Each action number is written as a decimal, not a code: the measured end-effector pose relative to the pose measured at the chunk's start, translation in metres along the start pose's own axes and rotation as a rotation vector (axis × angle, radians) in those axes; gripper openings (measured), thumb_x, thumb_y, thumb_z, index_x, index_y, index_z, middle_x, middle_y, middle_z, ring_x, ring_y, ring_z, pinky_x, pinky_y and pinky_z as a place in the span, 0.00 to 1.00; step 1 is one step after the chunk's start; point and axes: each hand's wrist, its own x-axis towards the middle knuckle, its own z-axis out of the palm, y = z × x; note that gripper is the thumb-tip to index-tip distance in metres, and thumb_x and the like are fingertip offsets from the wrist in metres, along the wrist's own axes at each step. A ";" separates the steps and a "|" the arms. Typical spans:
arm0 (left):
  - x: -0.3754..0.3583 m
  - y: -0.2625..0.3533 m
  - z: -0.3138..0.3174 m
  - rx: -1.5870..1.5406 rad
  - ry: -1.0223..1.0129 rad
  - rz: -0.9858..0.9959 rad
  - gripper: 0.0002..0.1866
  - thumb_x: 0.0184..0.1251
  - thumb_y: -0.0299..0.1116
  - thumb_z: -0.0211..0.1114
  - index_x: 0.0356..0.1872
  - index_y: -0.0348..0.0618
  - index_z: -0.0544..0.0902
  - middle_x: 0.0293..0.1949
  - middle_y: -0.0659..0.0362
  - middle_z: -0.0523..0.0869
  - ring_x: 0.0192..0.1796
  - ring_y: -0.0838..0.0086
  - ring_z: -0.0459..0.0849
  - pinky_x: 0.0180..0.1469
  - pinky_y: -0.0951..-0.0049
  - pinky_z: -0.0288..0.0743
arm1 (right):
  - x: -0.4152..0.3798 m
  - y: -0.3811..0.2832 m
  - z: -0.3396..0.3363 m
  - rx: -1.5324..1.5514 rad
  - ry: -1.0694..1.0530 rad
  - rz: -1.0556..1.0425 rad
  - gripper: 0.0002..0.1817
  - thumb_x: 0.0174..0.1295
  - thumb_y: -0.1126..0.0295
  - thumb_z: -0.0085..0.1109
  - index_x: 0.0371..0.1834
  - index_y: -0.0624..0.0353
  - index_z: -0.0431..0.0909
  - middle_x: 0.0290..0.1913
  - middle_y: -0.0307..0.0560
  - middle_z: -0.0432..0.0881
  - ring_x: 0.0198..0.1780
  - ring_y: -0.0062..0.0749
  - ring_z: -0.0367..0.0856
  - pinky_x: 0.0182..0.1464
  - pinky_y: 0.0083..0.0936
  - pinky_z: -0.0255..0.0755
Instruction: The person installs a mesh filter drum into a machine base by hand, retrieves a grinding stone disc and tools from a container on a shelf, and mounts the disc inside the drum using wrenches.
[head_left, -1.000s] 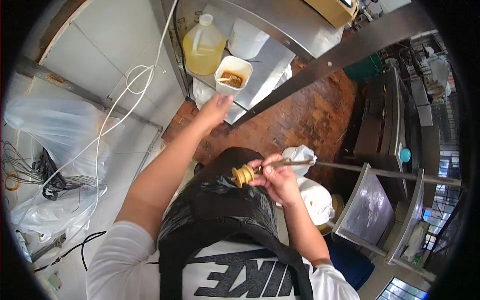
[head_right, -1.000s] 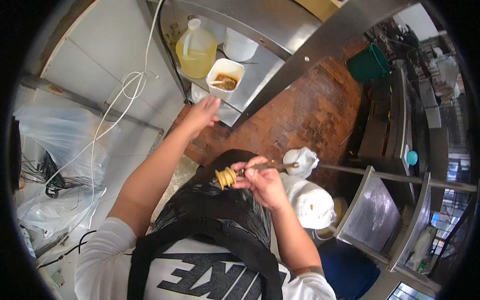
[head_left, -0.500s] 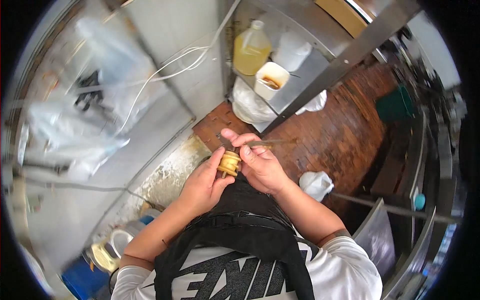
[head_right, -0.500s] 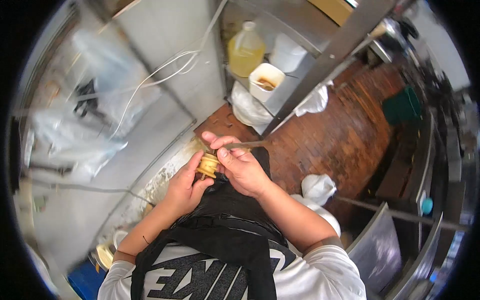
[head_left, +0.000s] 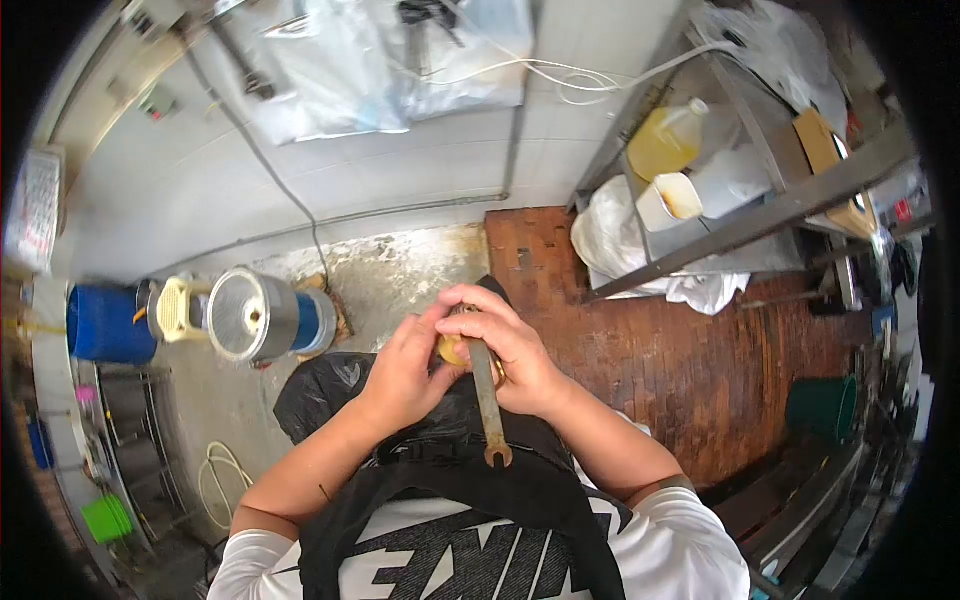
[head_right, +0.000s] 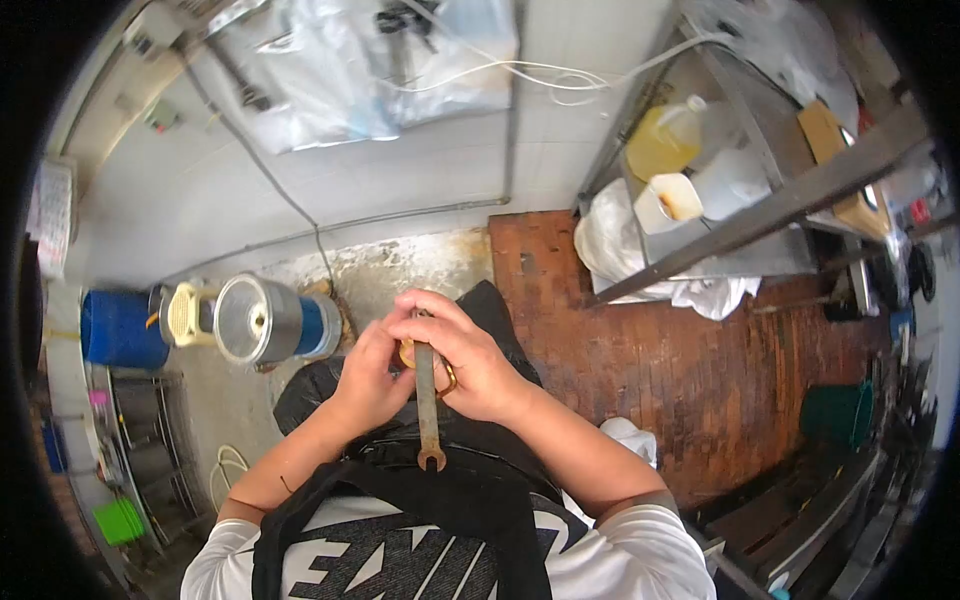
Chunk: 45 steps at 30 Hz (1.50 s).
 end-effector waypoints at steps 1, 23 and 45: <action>-0.009 -0.001 -0.007 -0.038 -0.056 0.024 0.44 0.60 0.27 0.82 0.78 0.36 0.69 0.50 0.45 0.84 0.48 0.53 0.86 0.46 0.59 0.83 | 0.000 -0.001 0.008 0.022 -0.064 0.019 0.16 0.74 0.78 0.63 0.63 0.57 0.82 0.71 0.59 0.77 0.71 0.50 0.79 0.70 0.39 0.75; -0.329 -0.113 -0.213 -0.399 0.414 -0.279 0.15 0.78 0.26 0.69 0.61 0.36 0.85 0.47 0.59 0.85 0.45 0.79 0.84 0.47 0.77 0.79 | 0.025 -0.023 0.349 0.111 -0.903 0.179 0.29 0.78 0.73 0.62 0.81 0.56 0.71 0.74 0.57 0.79 0.74 0.46 0.79 0.75 0.37 0.73; -0.583 -0.160 -0.326 -0.633 1.034 -1.076 0.06 0.78 0.27 0.69 0.50 0.38 0.85 0.41 0.64 0.87 0.42 0.80 0.85 0.43 0.75 0.82 | 0.085 -0.013 0.738 0.465 -1.834 0.120 0.34 0.85 0.58 0.50 0.88 0.60 0.56 0.73 0.62 0.78 0.71 0.51 0.81 0.71 0.37 0.73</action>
